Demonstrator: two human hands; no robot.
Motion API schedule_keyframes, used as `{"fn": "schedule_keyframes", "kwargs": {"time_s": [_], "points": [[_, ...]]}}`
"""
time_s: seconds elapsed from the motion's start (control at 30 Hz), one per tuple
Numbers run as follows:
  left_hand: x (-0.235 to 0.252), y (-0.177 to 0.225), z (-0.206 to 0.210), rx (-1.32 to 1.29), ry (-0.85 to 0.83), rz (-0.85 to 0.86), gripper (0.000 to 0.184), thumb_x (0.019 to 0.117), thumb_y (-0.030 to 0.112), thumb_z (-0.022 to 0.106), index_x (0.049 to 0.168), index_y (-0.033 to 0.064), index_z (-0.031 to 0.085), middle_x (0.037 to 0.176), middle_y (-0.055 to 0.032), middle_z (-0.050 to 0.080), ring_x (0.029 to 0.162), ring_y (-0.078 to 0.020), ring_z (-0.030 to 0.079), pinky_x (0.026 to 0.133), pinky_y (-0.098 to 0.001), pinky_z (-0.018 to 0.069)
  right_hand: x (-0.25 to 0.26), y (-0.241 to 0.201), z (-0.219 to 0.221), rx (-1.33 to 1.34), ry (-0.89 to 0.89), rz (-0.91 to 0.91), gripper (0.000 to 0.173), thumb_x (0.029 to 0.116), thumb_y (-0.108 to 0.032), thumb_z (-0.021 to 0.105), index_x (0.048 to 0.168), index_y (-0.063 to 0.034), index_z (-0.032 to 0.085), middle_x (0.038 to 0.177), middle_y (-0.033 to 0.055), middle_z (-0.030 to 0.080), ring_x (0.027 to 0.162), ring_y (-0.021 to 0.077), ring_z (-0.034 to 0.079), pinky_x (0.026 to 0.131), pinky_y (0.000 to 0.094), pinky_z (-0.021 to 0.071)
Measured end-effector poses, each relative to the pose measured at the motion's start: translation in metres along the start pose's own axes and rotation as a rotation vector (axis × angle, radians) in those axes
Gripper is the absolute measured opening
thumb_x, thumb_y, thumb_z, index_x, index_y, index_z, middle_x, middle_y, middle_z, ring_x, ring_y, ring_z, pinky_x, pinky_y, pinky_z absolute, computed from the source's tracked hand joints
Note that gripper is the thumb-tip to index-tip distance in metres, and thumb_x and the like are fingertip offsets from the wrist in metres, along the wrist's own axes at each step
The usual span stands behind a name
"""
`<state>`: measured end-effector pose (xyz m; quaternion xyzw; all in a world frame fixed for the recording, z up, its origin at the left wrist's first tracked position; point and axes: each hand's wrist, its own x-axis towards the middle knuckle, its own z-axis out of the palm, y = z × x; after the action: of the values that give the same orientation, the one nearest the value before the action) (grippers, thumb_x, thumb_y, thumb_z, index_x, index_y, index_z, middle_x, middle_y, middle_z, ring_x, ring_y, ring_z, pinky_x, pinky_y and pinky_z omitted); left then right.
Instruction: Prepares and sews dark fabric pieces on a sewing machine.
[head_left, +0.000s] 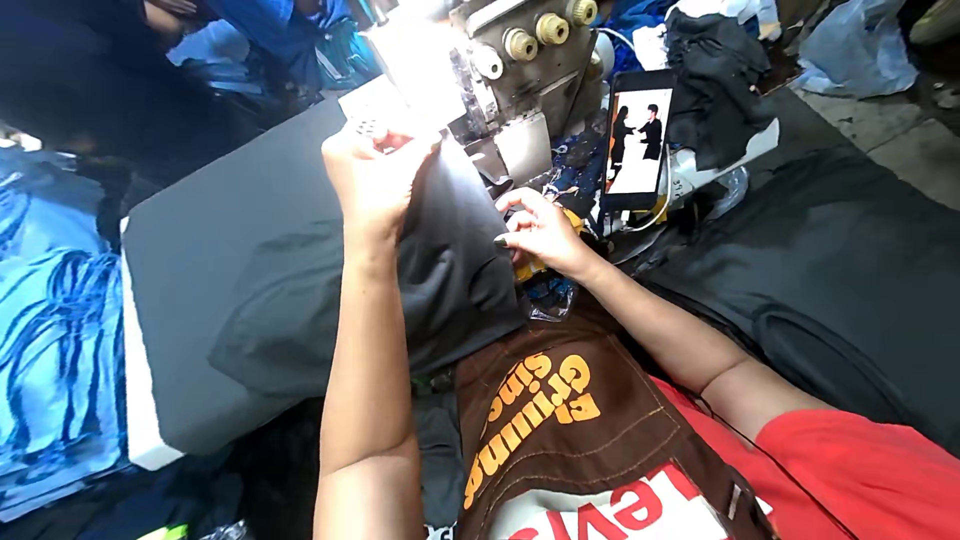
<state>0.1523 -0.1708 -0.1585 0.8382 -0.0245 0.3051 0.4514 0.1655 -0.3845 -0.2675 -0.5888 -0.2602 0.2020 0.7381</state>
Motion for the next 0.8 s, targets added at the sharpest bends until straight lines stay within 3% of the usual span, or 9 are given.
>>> {"fn": "schedule_keyframes", "kwargs": {"time_s": [0.13, 0.23, 0.3, 0.37, 0.47, 0.53, 0.63, 0.73, 0.8], "points": [[-0.008, 0.000, -0.006, 0.231, 0.052, 0.286, 0.016, 0.0896, 0.004, 0.074, 0.100, -0.0063, 0.068, 0.105, -0.0165, 0.068, 0.097, -0.0154, 0.068, 0.087, -0.0275, 0.0567, -0.005, -0.010, 0.007, 0.040, -0.022, -0.038, 0.035, 0.0899, 0.008, 0.068, 0.123, 0.0029, 0.056, 0.073, 0.0064, 0.065, 0.057, 0.0116, 0.064, 0.055, 0.0270, 0.0587], [-0.017, -0.023, 0.006, 0.372, 0.018, 0.177, 0.023, 0.0925, 0.011, 0.072, 0.107, -0.0063, 0.071, 0.113, -0.0236, 0.067, 0.108, -0.0259, 0.065, 0.098, -0.0358, 0.0508, -0.009, 0.000, 0.009, 0.012, -0.042, 0.035, 0.032, 0.0941, 0.007, 0.062, 0.126, 0.0025, 0.057, 0.075, 0.0082, 0.065, 0.056, 0.0133, 0.064, 0.053, 0.0292, 0.0586], [-0.026, -0.037, 0.013, 0.340, -0.005, 0.063, 0.026, 0.0893, 0.013, 0.075, 0.108, -0.0045, 0.070, 0.114, -0.0209, 0.068, 0.107, -0.0230, 0.065, 0.099, -0.0359, 0.0512, -0.012, 0.009, 0.009, -0.021, -0.036, 0.127, 0.034, 0.0957, 0.005, 0.059, 0.130, 0.0004, 0.057, 0.080, 0.0087, 0.067, 0.058, 0.0142, 0.065, 0.053, 0.0309, 0.0591], [-0.034, -0.043, 0.014, 0.367, -0.018, 0.066, 0.021, 0.0915, 0.016, 0.075, 0.103, -0.0012, 0.072, 0.109, -0.0183, 0.070, 0.106, -0.0235, 0.066, 0.099, -0.0368, 0.0509, -0.018, 0.016, 0.007, -0.011, -0.021, 0.187, 0.038, 0.0964, 0.004, 0.060, 0.134, -0.0025, 0.056, 0.079, 0.0077, 0.067, 0.059, 0.0150, 0.066, 0.055, 0.0322, 0.0606], [-0.055, -0.037, 0.020, 0.605, 0.009, 0.174, 0.026, 0.0991, 0.023, 0.068, 0.100, -0.0017, 0.076, 0.107, -0.0225, 0.073, 0.106, -0.0389, 0.068, 0.097, -0.0526, 0.0505, -0.032, 0.024, 0.003, 0.029, -0.027, 0.216, 0.043, 0.0940, 0.007, 0.062, 0.136, -0.0033, 0.056, 0.081, 0.0077, 0.067, 0.062, 0.0164, 0.068, 0.059, 0.0334, 0.0623], [-0.072, -0.025, 0.032, 0.716, 0.075, 0.202, 0.022, 0.1005, 0.020, 0.066, 0.102, 0.0011, 0.076, 0.112, -0.0223, 0.071, 0.110, -0.0398, 0.065, 0.098, -0.0535, 0.0490, -0.037, 0.025, 0.002, 0.059, -0.044, 0.230, 0.042, 0.0930, 0.008, 0.062, 0.133, -0.0018, 0.056, 0.086, 0.0090, 0.070, 0.064, 0.0167, 0.069, 0.062, 0.0329, 0.0630], [-0.104, -0.007, 0.052, 0.852, 0.002, 0.110, 0.028, 0.1052, 0.015, 0.055, 0.127, 0.0049, 0.070, 0.133, -0.0184, 0.065, 0.126, -0.0370, 0.059, 0.109, -0.0534, 0.0440, -0.046, 0.023, 0.004, 0.121, -0.053, 0.270, 0.039, 0.0923, 0.009, 0.062, 0.130, 0.0010, 0.055, 0.078, 0.0083, 0.070, 0.064, 0.0164, 0.070, 0.065, 0.0327, 0.0634], [-0.107, -0.004, 0.069, 0.983, -0.038, 0.018, 0.035, 0.1064, 0.011, 0.048, 0.139, 0.0085, 0.062, 0.133, -0.0179, 0.064, 0.126, -0.0366, 0.058, 0.111, -0.0557, 0.0362, -0.049, 0.018, 0.004, 0.157, -0.052, 0.303, 0.037, 0.0917, 0.010, 0.062, 0.127, 0.0009, 0.056, 0.077, 0.0085, 0.070, 0.064, 0.0168, 0.071, 0.066, 0.0326, 0.0637], [-0.103, -0.001, 0.072, 0.999, -0.102, -0.068, 0.043, 0.1063, 0.011, 0.044, 0.149, 0.0132, 0.053, 0.146, -0.0138, 0.057, 0.137, -0.0345, 0.049, 0.116, -0.0554, 0.0288, -0.048, 0.013, 0.005, 0.170, -0.049, 0.304, 0.037, 0.0921, 0.011, 0.061, 0.127, 0.0002, 0.056, 0.077, 0.0087, 0.070, 0.064, 0.0169, 0.071, 0.067, 0.0324, 0.0634]]}}
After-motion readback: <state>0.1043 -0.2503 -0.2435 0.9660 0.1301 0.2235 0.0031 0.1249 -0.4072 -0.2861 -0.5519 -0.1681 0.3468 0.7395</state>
